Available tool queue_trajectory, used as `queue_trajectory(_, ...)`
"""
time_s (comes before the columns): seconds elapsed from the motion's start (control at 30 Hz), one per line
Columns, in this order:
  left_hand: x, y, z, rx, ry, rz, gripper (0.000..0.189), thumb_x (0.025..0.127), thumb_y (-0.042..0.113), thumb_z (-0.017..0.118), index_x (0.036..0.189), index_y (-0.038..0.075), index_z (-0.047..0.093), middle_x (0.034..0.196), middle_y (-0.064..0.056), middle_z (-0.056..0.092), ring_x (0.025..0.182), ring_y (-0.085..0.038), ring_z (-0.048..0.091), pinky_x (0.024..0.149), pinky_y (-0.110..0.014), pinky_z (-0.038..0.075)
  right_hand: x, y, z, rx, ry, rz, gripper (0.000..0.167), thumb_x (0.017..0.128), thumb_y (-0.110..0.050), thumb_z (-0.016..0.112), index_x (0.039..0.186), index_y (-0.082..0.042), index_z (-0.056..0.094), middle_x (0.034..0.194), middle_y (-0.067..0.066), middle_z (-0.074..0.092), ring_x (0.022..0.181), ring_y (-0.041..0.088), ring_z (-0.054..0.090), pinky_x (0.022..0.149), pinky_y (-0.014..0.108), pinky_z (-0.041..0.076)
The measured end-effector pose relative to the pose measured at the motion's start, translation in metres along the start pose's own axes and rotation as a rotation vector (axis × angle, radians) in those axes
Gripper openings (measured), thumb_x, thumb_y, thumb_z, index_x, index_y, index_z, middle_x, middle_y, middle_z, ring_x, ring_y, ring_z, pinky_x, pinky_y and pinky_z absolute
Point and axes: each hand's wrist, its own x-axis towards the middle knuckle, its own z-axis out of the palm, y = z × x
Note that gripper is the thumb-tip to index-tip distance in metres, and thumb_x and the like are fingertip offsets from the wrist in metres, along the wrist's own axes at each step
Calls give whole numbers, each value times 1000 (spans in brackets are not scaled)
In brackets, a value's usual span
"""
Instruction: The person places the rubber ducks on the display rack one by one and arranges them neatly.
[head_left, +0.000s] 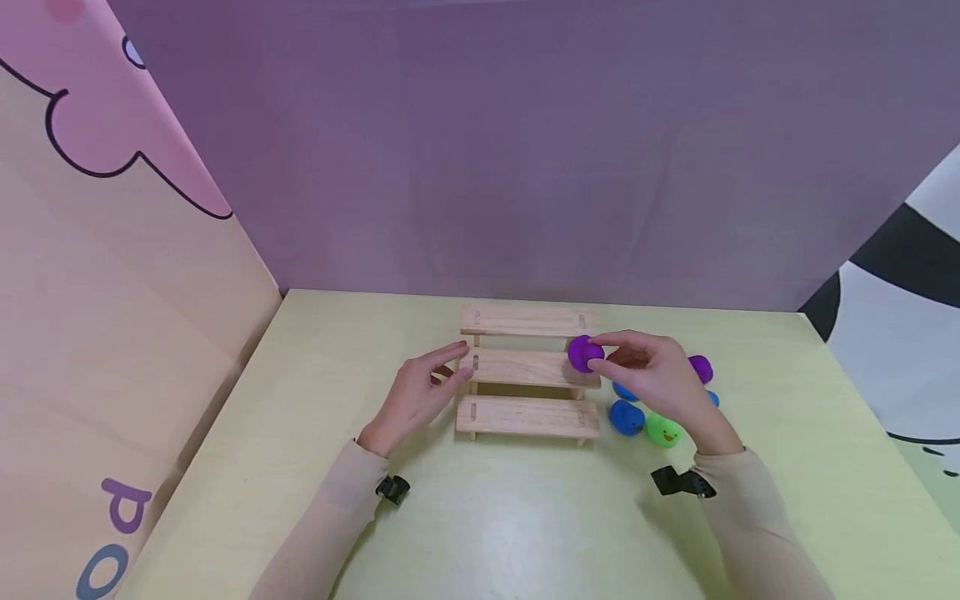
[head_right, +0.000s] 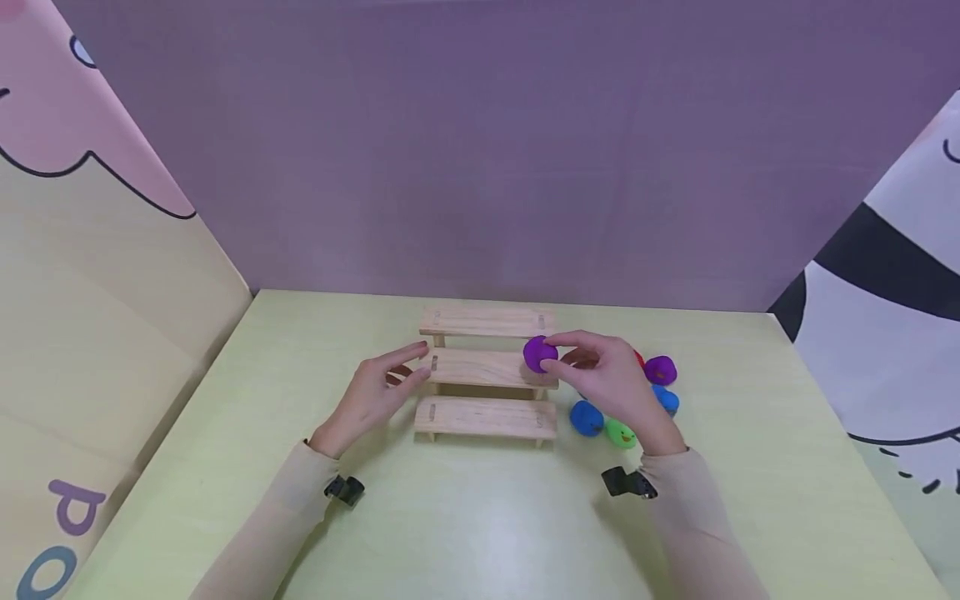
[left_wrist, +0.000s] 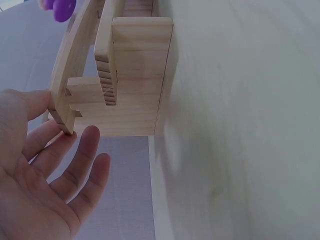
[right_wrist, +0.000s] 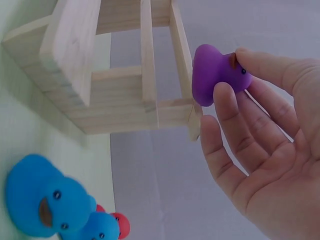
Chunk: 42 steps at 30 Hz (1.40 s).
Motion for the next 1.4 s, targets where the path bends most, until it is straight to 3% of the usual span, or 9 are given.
queue_trajectory(0.43,2,-4,-1,-20,-8,-13,44,107,33,66,149,19,65,154,4,62,105,-22,77,87,-35,64,24,-17,15,54,-8,-49,39,99,-35,79,132,-17,75,119,10,79,103,28,75,88,31,60)
queue_trajectory(0.57,4,-4,0,-11,-1,-10,44,107,32,66,149,18,65,154,3,63,108,-21,76,90,-35,63,31,-27,21,70,-15,-62,37,98,-34,79,131,-18,76,115,9,80,102,28,75,86,35,59)
queue_trajectory(0.7,4,-3,-1,-3,1,-13,44,107,32,66,148,18,65,154,2,63,109,-21,75,91,-36,63,38,-36,28,55,-5,-77,37,97,-33,80,130,-17,77,110,9,80,99,27,75,81,31,60)
queue_trajectory(1.07,4,-2,-3,10,19,-5,44,107,30,68,148,15,65,153,0,64,108,-21,76,91,-35,63,64,-61,46,73,-37,-89,37,96,-29,81,131,-15,77,117,12,79,100,29,73,78,32,62)
queue_trajectory(1.4,4,-5,-2,-6,10,-15,43,108,30,66,148,16,65,155,-1,62,109,-23,76,90,-35,64,85,-68,63,111,-54,-85,35,95,-30,82,128,-16,79,117,8,80,100,25,74,76,33,59)
